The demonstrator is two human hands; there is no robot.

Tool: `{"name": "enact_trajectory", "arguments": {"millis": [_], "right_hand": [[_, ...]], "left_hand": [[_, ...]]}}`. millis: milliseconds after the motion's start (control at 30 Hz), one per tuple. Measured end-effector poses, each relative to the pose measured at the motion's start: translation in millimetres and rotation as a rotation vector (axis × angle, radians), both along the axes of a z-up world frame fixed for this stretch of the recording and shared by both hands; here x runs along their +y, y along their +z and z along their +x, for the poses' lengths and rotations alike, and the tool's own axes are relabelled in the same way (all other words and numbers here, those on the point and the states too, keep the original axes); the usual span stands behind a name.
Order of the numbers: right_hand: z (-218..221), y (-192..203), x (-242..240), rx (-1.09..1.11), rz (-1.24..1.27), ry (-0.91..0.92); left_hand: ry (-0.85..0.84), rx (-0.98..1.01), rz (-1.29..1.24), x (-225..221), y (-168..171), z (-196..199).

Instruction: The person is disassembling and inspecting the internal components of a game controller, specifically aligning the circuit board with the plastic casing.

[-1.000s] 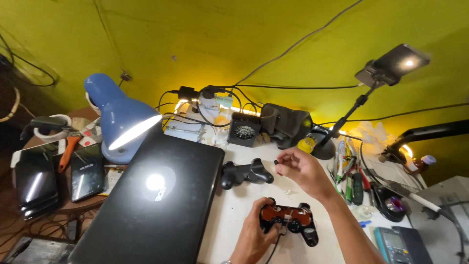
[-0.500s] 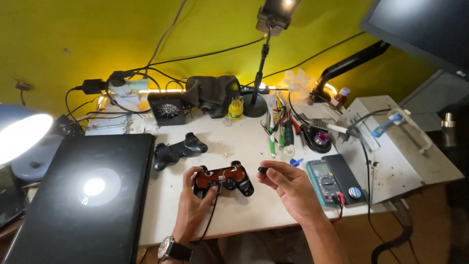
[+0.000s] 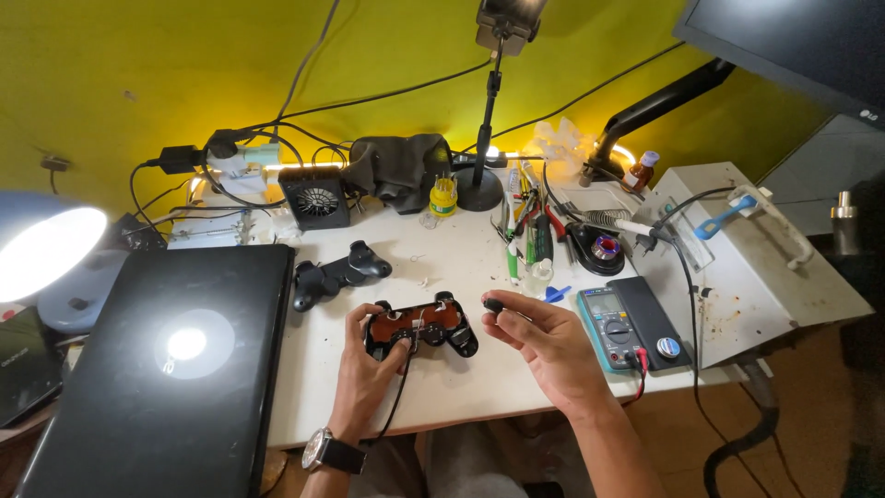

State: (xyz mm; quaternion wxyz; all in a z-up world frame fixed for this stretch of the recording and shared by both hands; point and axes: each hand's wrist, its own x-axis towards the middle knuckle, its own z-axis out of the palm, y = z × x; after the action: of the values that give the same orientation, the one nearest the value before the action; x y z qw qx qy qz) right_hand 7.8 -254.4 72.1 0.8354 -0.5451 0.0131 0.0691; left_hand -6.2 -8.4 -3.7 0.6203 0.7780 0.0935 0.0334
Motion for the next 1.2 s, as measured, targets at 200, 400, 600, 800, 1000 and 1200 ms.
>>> {"name": "enact_trajectory", "arguments": {"millis": [200, 400, 600, 800, 1000, 1200], "right_hand": [[6.2, 8.2, 18.5, -0.05, -0.106, 0.047], [38.0, -21.1, 34.5, -0.089, -0.333, -0.054], [50.2, -13.9, 41.3, -0.058, -0.716, -0.023], [60.4, -20.1, 43.3, -0.131, -0.754, 0.019], [68.6, -19.5, 49.4, -0.142, -0.876, 0.08], [68.5, -5.9, 51.1, -0.044, -0.89, 0.143]], "left_hand": [[0.001, 0.051, -0.062, -0.2, 12.0, -1.8], [0.003, 0.142, -0.16, -2.3, 31.0, -6.2], [-0.007, 0.112, -0.176, 1.5, 17.5, -1.7], [-0.021, 0.14, -0.174, 3.3, 24.9, -4.4], [-0.02, 0.16, -0.212, 4.2, 24.7, -3.6], [-0.043, 0.133, -0.194, 5.4, 19.1, -2.6]]}}
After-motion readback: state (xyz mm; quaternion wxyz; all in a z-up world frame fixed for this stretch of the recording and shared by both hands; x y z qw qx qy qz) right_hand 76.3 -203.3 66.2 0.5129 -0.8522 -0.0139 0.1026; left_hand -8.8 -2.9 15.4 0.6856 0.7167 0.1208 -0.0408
